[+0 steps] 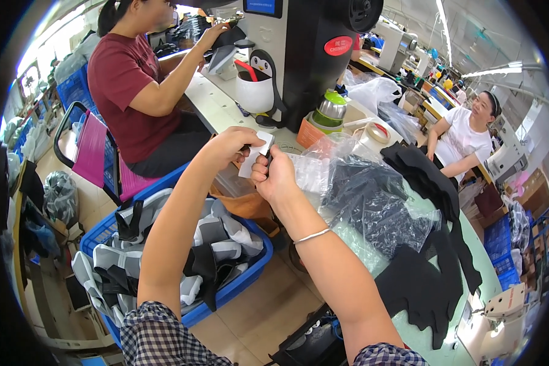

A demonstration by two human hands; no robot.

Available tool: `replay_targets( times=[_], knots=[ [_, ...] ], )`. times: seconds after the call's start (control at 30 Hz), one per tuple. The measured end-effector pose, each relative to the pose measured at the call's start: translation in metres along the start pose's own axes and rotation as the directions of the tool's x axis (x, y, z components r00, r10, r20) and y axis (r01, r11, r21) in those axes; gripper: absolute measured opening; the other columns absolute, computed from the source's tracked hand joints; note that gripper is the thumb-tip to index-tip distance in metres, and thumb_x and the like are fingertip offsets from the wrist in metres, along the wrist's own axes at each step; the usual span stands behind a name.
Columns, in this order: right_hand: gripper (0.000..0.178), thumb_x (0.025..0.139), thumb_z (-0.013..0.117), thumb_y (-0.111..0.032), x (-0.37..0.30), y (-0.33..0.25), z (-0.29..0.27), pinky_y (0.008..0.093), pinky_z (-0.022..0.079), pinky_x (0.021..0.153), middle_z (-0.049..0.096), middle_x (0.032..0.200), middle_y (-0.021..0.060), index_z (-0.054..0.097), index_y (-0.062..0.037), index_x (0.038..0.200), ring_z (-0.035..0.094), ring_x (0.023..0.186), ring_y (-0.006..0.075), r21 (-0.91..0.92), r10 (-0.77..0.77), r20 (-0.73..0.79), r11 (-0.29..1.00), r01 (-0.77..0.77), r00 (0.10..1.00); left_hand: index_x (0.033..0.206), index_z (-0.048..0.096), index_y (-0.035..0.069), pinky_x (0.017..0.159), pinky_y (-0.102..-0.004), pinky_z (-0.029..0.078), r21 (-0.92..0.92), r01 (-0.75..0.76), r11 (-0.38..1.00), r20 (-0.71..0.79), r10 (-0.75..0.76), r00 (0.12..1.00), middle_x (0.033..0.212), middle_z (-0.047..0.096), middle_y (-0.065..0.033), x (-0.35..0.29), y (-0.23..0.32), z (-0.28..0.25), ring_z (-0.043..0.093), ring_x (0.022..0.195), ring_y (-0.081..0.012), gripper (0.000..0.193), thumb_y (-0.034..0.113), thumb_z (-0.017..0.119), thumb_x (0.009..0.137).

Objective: Preparing small circular components and attaching them to fabric pieces using a small tool.

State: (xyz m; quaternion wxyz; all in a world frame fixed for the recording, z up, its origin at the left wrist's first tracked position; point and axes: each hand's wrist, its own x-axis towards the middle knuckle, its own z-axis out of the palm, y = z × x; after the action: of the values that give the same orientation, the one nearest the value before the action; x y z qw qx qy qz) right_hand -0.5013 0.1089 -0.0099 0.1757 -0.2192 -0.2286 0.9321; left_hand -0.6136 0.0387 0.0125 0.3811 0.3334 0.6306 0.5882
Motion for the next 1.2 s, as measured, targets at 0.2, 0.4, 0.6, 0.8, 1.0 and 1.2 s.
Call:
replay_targets(
  times=[0.2,0.4,0.6,0.8,1.0,1.2],
  knots=[
    [0.033,0.09,0.04,-0.04,-0.062,0.007,0.008,0.0208,0.023,0.037,0.035,0.056,-0.003,0.046,-0.0086,0.082,0.031,0.044,0.0085,-0.031,0.047,0.046,0.998,-0.045,0.998,0.078,0.06,0.001,0.049,-0.0206,0.034,0.182,-0.189,0.965,0.003,0.192,0.981,0.065,0.051,0.0018,-0.083,0.021,0.005,0.044,0.059,-0.0039,0.015,0.016,0.061,0.077],
    [0.018,0.084,0.06,-0.021,-0.188,-0.01,-0.028,0.0214,0.036,0.049,0.05,0.06,-0.0023,0.054,-0.0045,0.082,0.044,0.056,0.0034,-0.799,-0.354,0.233,0.462,0.386,0.906,0.076,0.057,0.001,0.052,-0.0193,0.035,0.14,-0.31,0.94,0.303,0.257,0.918,0.064,0.05,0.0048,-0.156,0.001,0.077,0.041,0.059,-0.0022,0.015,0.015,0.062,0.08],
    [0.018,0.086,0.055,-0.019,-0.345,-0.015,-0.101,0.0267,0.037,0.051,0.05,0.06,0.0051,0.056,-0.001,0.081,0.043,0.055,0.0094,-0.91,-0.343,0.138,0.326,0.256,0.929,0.078,0.057,0.001,0.048,-0.0194,0.034,0.185,-0.233,0.955,0.593,0.08,0.801,0.059,0.049,0.0016,-0.227,-0.006,0.186,0.042,0.056,-0.0019,0.011,0.011,0.059,0.083],
    [0.028,0.066,0.063,0.001,-0.494,-0.04,-0.19,0.0303,0.047,0.058,0.056,0.08,0.0096,0.059,-0.0015,0.093,0.058,0.068,0.0241,-0.959,-0.635,0.282,-0.198,0.202,0.719,0.086,0.062,-0.003,0.053,-0.0191,0.039,0.298,-0.104,0.949,0.714,-0.149,0.684,0.069,0.059,-0.0029,-0.272,0.007,0.263,0.048,0.061,-0.0024,0.012,0.009,0.06,0.082],
    [0.027,0.07,0.064,-0.003,-0.595,-0.099,-0.279,0.0318,0.046,0.061,0.053,0.086,0.0094,0.059,-0.0029,0.096,0.056,0.069,0.0225,-0.937,-0.931,0.037,-0.158,-0.31,0.363,0.088,0.058,-0.001,0.057,-0.0183,0.041,0.32,0.072,0.945,0.713,-0.29,0.638,0.072,0.059,-0.0009,-0.307,0.004,0.331,0.051,0.066,-0.0023,0.015,0.013,0.058,0.084],
    [0.026,0.073,0.064,-0.005,-0.606,-0.132,-0.31,0.0318,0.045,0.064,0.051,0.089,0.0097,0.058,-0.0015,0.098,0.055,0.07,0.0232,-0.963,-0.846,-0.023,-0.126,-0.24,0.533,0.088,0.06,-0.001,0.059,-0.0185,0.041,0.233,0.041,0.972,0.687,-0.194,0.7,0.073,0.06,-0.0004,-0.329,-0.006,0.41,0.051,0.067,-0.0026,0.016,0.015,0.058,0.084]
  ],
)
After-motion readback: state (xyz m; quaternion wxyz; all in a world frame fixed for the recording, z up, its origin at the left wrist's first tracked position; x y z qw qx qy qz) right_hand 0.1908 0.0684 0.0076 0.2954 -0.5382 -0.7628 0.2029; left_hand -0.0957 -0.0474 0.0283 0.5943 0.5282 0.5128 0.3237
